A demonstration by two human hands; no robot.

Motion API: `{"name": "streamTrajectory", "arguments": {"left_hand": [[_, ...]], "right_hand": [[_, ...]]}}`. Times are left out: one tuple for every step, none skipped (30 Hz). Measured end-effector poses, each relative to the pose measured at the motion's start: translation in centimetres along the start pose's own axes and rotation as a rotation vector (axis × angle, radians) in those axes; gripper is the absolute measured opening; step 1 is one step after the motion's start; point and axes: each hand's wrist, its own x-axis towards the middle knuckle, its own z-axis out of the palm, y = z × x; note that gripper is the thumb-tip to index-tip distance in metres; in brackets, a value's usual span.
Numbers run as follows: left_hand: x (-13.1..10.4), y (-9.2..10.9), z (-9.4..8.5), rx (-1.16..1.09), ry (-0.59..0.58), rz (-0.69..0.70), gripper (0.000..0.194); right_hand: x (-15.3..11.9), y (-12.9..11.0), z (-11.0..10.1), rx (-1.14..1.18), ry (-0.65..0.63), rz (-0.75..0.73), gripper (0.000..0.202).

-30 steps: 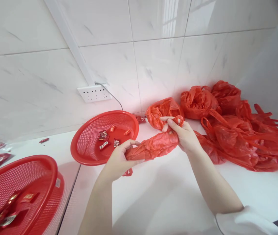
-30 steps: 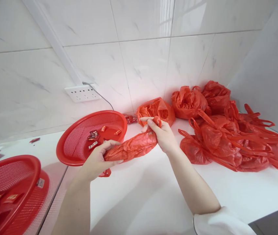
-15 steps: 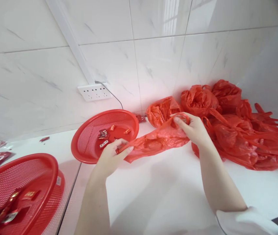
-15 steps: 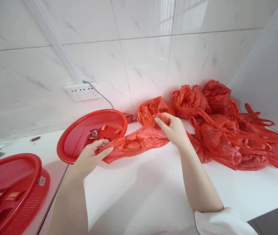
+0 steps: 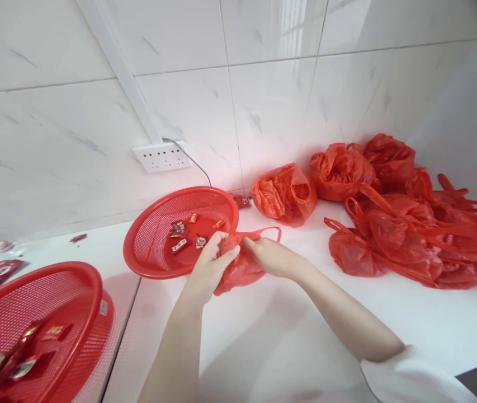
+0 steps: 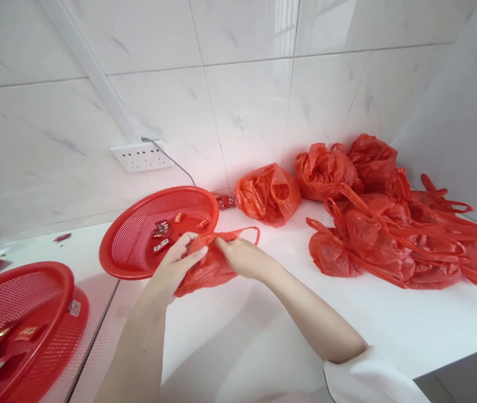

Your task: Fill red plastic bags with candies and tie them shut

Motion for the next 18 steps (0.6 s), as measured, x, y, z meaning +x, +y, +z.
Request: {"name": "streamTrajectory", "arguments": {"left_hand": [[0.0,-0.1,-0.4,0.042,0.003,-0.024,0.023],[0.0,-0.3,-1.0,0.1,0.023,-0.035,0.023],[-0.1,-0.4,-1.7,0.176,0.054,-0.035,0.023],[-0.2,-0.5,-2.5,0.264,0.091,-0.022,0.023],[-0.5,-0.5,-3.1,0.367,0.12,-0.006,0.025],[-0.8,-0.4,-3.6,0.489,0.14,0.018,0.026],[-1.3,-0.1,-3.9,0.619,0.165,0.067,0.028],[-1.9,0.4,-3.8,0.741,0.199,0.139,0.031],[-2.5,0.9,-3.4,0.839,0.239,0.231,0.034],[-3.1,1.4,-2.7,0.896,0.275,0.328,0.034],[-3.6,1.8,-1.7,0.908,0.267,0.402,0.033],[-3.9,1.9,-0.6,0.892,0.196,0.446,0.031],[-4.0,1.8,0.5,0.868,0.07,0.446,0.031],[-3.8,1.4,1.6,0.848,-0.041,0.404,0.033],[-3.3,0.6,2.6,0.844,-0.095,0.341,0.035],[-2.7,-0.5,3.3,0.869,-0.138,0.263,0.035],[-1.9,-1.7,3.7,0.903,-0.122,0.186,0.033],[-1.1,-3.0,3.9,0.9,-0.069,0.135,0.029]], "right_hand": [[0.5,0.6,0.5,-0.102,-0.074,0.093,0.029],[0.7,1.1,0.8,-0.183,-0.141,0.18,0.03],[0.8,1.7,0.9,-0.238,-0.196,0.255,0.03],[0.7,2.2,0.9,-0.274,-0.234,0.311,0.028],[0.4,2.7,0.8,-0.294,-0.255,0.346,0.025],[0.2,3.0,0.6,-0.307,-0.262,0.364,0.024],[-0.1,3.2,0.3,-0.321,-0.266,0.373,0.024],[-0.3,3.3,0.1,-0.331,-0.268,0.376,0.025],[-0.4,3.3,0.0,-0.338,-0.269,0.37,0.026],[-0.5,3.2,-0.1,-0.341,-0.269,0.357,0.027],[-0.5,3.1,-0.1,-0.339,-0.273,0.337,0.028],[-0.4,2.9,-0.1,-0.333,-0.281,0.312,0.027],[-0.3,2.6,0.0,-0.323,-0.295,0.284,0.025],[-0.3,2.4,0.1,-0.313,-0.308,0.254,0.024],[-0.3,2.2,0.2,-0.302,-0.316,0.224,0.024],[-0.3,2.0,0.4,-0.292,-0.32,0.198,0.027],[-0.4,2.0,0.6,-0.283,-0.316,0.171,0.03],[-0.6,2.1,0.7,-0.276,-0.304,0.148,0.033]]}}
